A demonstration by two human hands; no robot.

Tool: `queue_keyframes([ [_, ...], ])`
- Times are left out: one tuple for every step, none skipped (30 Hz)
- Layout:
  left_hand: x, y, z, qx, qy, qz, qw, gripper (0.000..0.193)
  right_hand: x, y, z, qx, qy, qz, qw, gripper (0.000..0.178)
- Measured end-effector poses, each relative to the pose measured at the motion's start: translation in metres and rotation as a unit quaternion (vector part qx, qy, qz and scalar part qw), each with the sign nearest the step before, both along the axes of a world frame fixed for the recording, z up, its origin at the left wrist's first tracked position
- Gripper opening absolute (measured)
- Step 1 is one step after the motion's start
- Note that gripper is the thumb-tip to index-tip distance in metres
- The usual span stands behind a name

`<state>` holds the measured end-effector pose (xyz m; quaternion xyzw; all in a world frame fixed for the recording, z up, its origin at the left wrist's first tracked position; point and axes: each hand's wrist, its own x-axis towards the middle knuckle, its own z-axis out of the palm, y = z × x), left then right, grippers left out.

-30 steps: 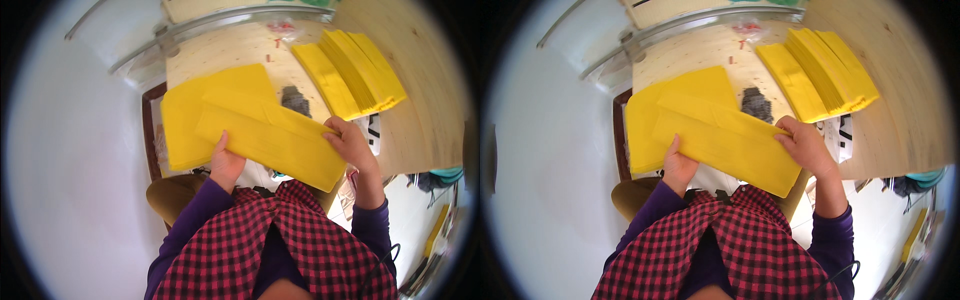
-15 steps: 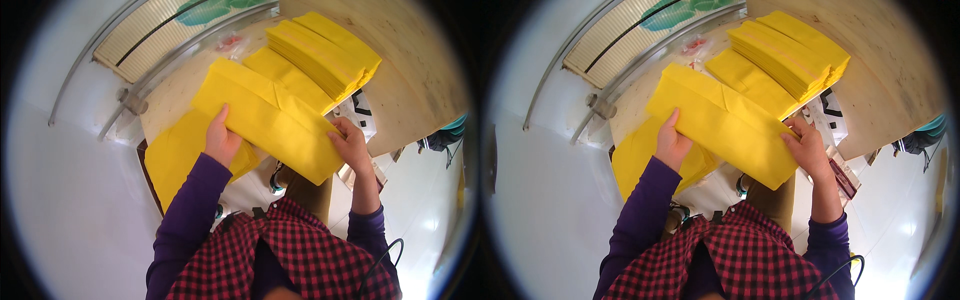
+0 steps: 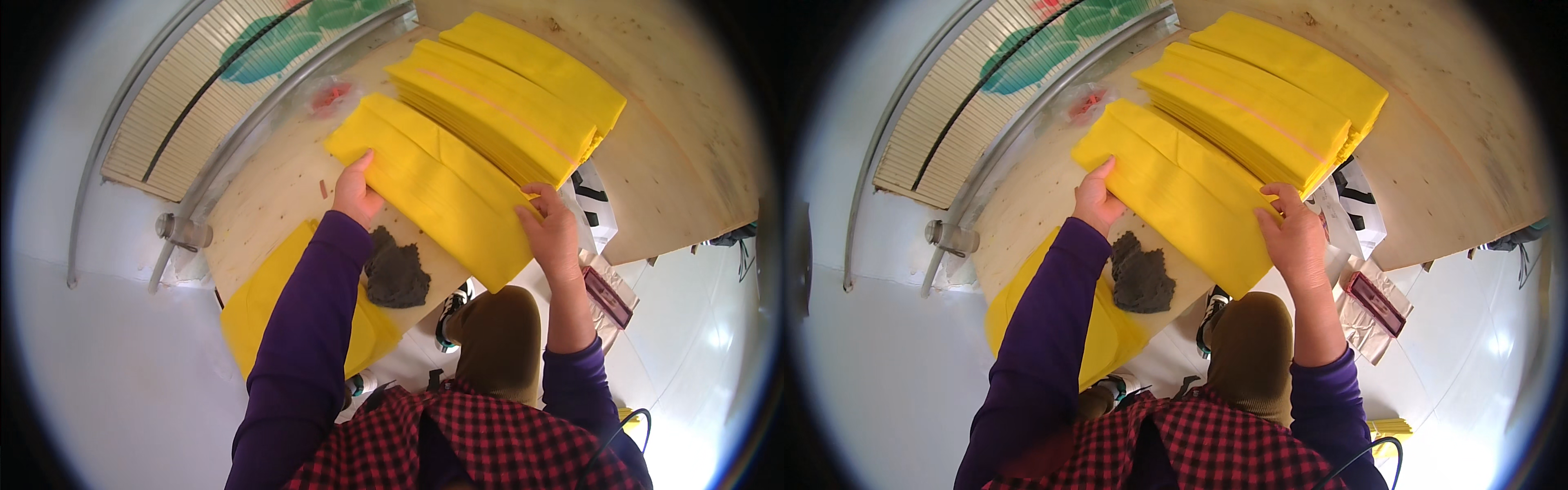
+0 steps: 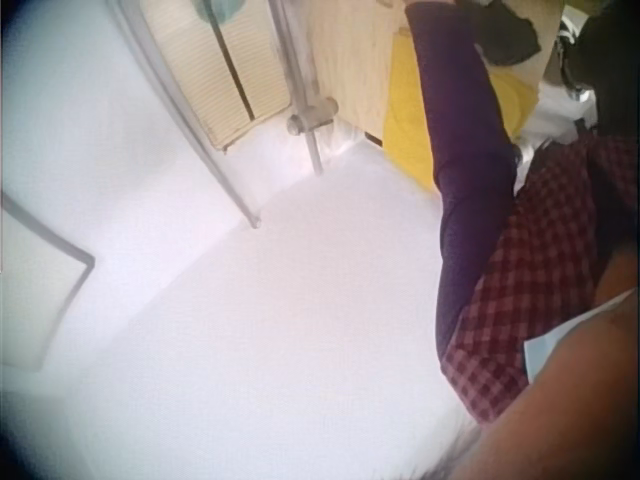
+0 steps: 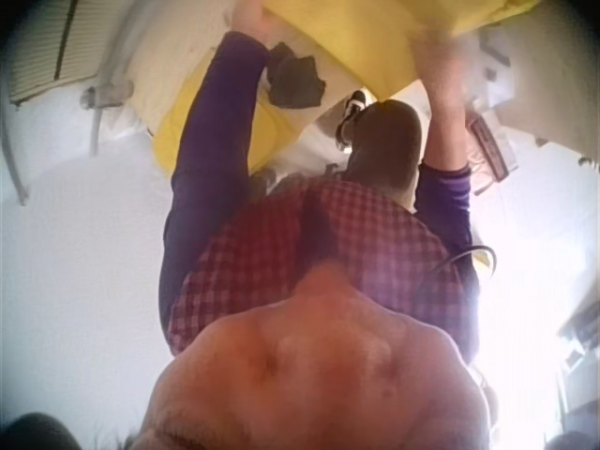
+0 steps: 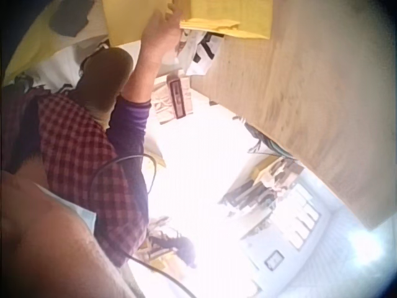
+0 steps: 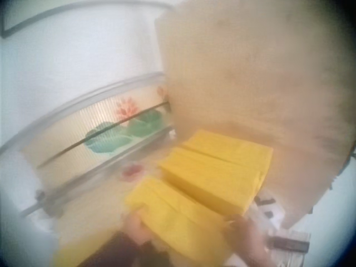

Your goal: The person folds a yellow fabric sheet on a table, aligning edges and pressing folds to create a compact stack. The folded piece is placed on top of a growing pile of similarly folded yellow sheets.

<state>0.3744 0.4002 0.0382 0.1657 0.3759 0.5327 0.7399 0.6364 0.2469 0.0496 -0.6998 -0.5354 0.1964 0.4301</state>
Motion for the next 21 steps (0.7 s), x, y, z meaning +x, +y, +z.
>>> queue_keyframes([
  [0.0, 0.011, -0.004, -0.001, -0.006, -0.01, 1.0, 0.032, -0.001, 0.005, -0.003, -0.009, -0.011, -0.006, 1.0, 0.028],
  [0.001, 0.019, -0.009, -0.015, -0.004, -0.011, 1.0, 0.033, -0.003, 0.009, -0.006, -0.018, -0.022, -0.012, 1.0, 0.028],
  [0.003, 0.026, -0.014, -0.002, -0.005, -0.015, 1.0, 0.033, -0.004, 0.013, -0.009, -0.024, -0.026, -0.017, 0.999, 0.027],
  [0.005, 0.033, -0.019, -0.002, 0.001, -0.011, 1.0, 0.033, -0.006, 0.016, -0.011, -0.03, -0.03, -0.022, 0.999, 0.027],
  [0.008, 0.039, -0.024, -0.001, 0.006, -0.006, 1.0, 0.032, -0.007, 0.019, -0.014, -0.036, -0.034, -0.027, 0.998, 0.027],
  [0.01, 0.045, -0.027, -0.004, 0.009, -0.007, 1.0, 0.032, -0.007, 0.023, -0.017, -0.026, -0.046, -0.029, 0.998, 0.026],
  [0.012, 0.05, -0.031, -0.007, 0.012, -0.007, 1.0, 0.032, -0.007, 0.026, -0.02, -0.016, -0.058, -0.031, 0.998, 0.025],
  [0.013, 0.054, -0.034, -0.01, 0.015, -0.007, 1.0, 0.032, -0.007, 0.028, -0.024, -0.011, -0.075, -0.035, 0.997, 0.025],
  [0.014, 0.058, -0.037, -0.013, 0.024, -0.008, 1.0, 0.031, -0.007, 0.031, -0.027, 0.005, -0.075, -0.033, 0.997, 0.024],
  [0.015, 0.062, -0.039, -0.016, 0.033, -0.008, 0.999, 0.029, -0.007, 0.033, -0.031, 0.016, -0.081, -0.034, 0.996, 0.023],
  [0.015, 0.065, -0.042, -0.019, 0.041, -0.009, 0.999, 0.028, -0.007, 0.035, -0.034, 0.027, -0.087, -0.035, 0.995, 0.022],
  [0.015, 0.067, -0.045, -0.019, 0.05, -0.008, 0.999, 0.029, -0.007, 0.037, -0.037, 0.037, -0.091, -0.034, 0.995, 0.02],
  [0.014, 0.069, -0.047, -0.018, 0.058, -0.007, 0.998, 0.029, -0.007, 0.038, -0.04, 0.048, -0.094, -0.033, 0.994, 0.019],
  [0.014, 0.07, -0.05, -0.021, 0.07, -0.001, 0.997, 0.03, -0.006, 0.039, -0.042, 0.059, -0.099, -0.032, 0.993, 0.018],
  [0.013, 0.07, -0.052, -0.011, 0.074, 0.012, 0.997, 0.03, -0.006, 0.04, -0.044, 0.062, -0.089, -0.031, 0.994, 0.017],
  [0.013, 0.07, -0.054, -0.005, 0.082, 0.029, 0.996, 0.029, -0.006, 0.041, -0.046, 0.066, -0.08, -0.031, 0.994, 0.017],
  [0.014, 0.069, -0.055, 0.001, 0.089, 0.046, 0.995, 0.029, -0.005, 0.042, -0.047, 0.077, -0.073, -0.03, 0.994, 0.016],
  [0.013, 0.069, -0.055, 0.011, 0.097, 0.063, 0.993, 0.029, -0.005, 0.042, -0.048, 0.079, -0.075, -0.033, 0.994, 0.016],
  [0.014, 0.068, -0.055, 0.02, 0.105, 0.081, 0.991, 0.029, -0.005, 0.043, -0.049, 0.086, -0.078, -0.035, 0.993, 0.016],
  [0.014, 0.067, -0.054, 0.029, 0.108, 0.094, 0.989, 0.029, -0.005, 0.043, -0.05, 0.093, -0.082, -0.038, 0.992, 0.015],
  [0.016, 0.065, -0.052, 0.052, 0.113, 0.101, 0.987, 0.031, -0.004, 0.043, -0.051, 0.095, -0.081, -0.037, 0.991, 0.015],
])
